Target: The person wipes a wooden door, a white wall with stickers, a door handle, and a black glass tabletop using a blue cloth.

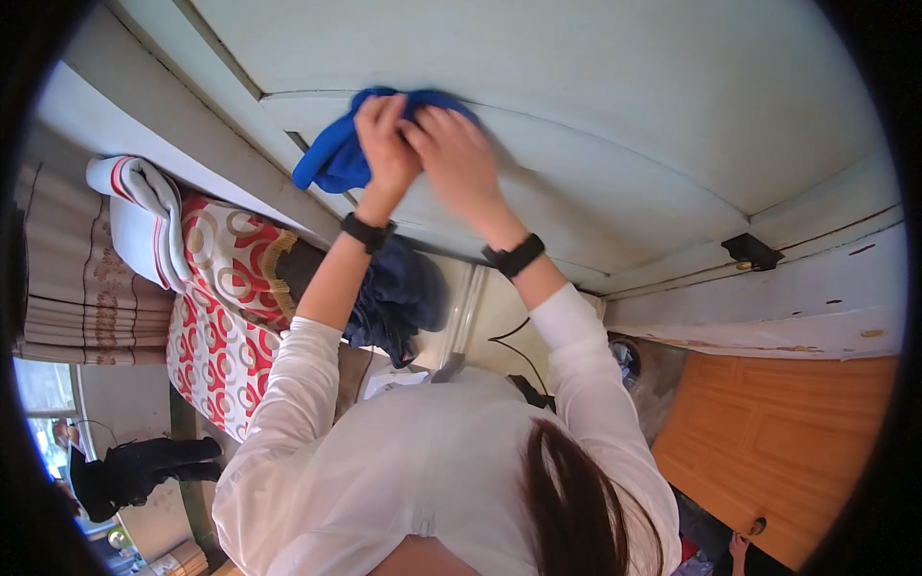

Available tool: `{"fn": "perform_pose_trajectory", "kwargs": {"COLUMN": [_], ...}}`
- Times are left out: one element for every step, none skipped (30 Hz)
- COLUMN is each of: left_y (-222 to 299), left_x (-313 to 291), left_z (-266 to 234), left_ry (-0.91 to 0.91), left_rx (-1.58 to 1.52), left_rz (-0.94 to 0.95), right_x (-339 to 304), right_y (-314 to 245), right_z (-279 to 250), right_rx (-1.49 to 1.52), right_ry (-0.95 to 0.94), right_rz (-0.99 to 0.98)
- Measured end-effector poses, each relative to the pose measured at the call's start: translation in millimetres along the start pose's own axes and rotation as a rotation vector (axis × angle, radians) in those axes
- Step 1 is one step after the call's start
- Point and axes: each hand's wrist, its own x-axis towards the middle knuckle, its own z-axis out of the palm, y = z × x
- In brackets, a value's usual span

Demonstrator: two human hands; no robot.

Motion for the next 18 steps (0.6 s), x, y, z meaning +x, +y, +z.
{"fn": "perform_pose_trajectory", "kwargs": {"left_y": [14.1, 30.9, 46.5, 57.5, 75.6, 92.9, 99.8, 104.4, 106.3, 104.1, 96.8, 87.3, 73.8, 67.1, 49.8, 22.3, -4.6, -31.5], "left_x": [-4.1, -8.8, -10.3, -11.2, -11.8, -12.1, -13.0, -16.5, -20.7, -21.0, -21.5, -23.3, -17.0, -21.4, -20.6, -39.2, -39.2, -52.6], "left_z": [13.8, 29.0, 40.6, 48.2, 52.5, 57.9, 65.7, 71.1, 74.2, 74.7, 73.7, 69.5, 56.2, 43.1, 30.4, 25.6, 11.9, 5.0], "left_ry": [-0.025, -0.05, -0.09, -0.127, -0.209, -0.292, -0.222, -0.152, -0.057, -0.052, -0.101, -0.15, -0.236, -0.325, -0.52, -0.416, -0.159, -0.062], "left_rx": [-0.096, -0.197, -0.286, -0.358, -0.461, -0.571, -0.535, -0.493, -0.453, -0.468, -0.463, -0.454, -0.546, -0.521, -0.476, -0.303, -0.129, -0.021], "left_rz": [-0.083, -0.167, -0.108, -0.047, -0.1, -0.151, 0.042, 0.229, 0.241, 0.234, 0.316, 0.398, 0.379, 0.086, -0.288, -0.218, 0.173, 0.148], "right_x": [-15.6, -35.1, -53.6, -66.3, -80.2, -98.4, -108.0, -109.8, -110.0, -109.5, -105.6, -99.1, -91.3, -82.4, -70.1, -53.8, -33.3, -13.7], "right_y": [11.4, 25.4, 38.0, 43.5, 50.0, 60.9, 67.1, 67.2, 66.1, 64.1, 60.4, 54.2, 49.2, 42.5, 34.8, 21.2, 4.8, -12.2], "right_z": [-12.7, -22.4, -31.9, -42.0, -55.5, -66.3, -73.1, -76.9, -78.2, -81.5, -78.8, -72.6, -65.8, -57.3, -42.9, -27.7, -16.1, 1.0], "right_rx": [-0.071, -0.15, -0.224, -0.254, -0.292, -0.311, -0.327, -0.334, -0.351, -0.379, -0.403, -0.411, -0.37, -0.327, -0.285, -0.241, -0.216, -0.174], "right_ry": [-0.049, -0.075, -0.1, -0.167, -0.239, -0.226, -0.209, -0.213, -0.141, -0.072, -0.092, -0.1, -0.172, -0.244, -0.288, -0.333, -0.378, -0.415], "right_rz": [0.01, 0.038, 0.062, 0.131, 0.205, 0.239, 0.27, 0.266, 0.23, 0.203, 0.237, 0.238, 0.236, 0.237, 0.183, 0.128, 0.102, 0.062]}}
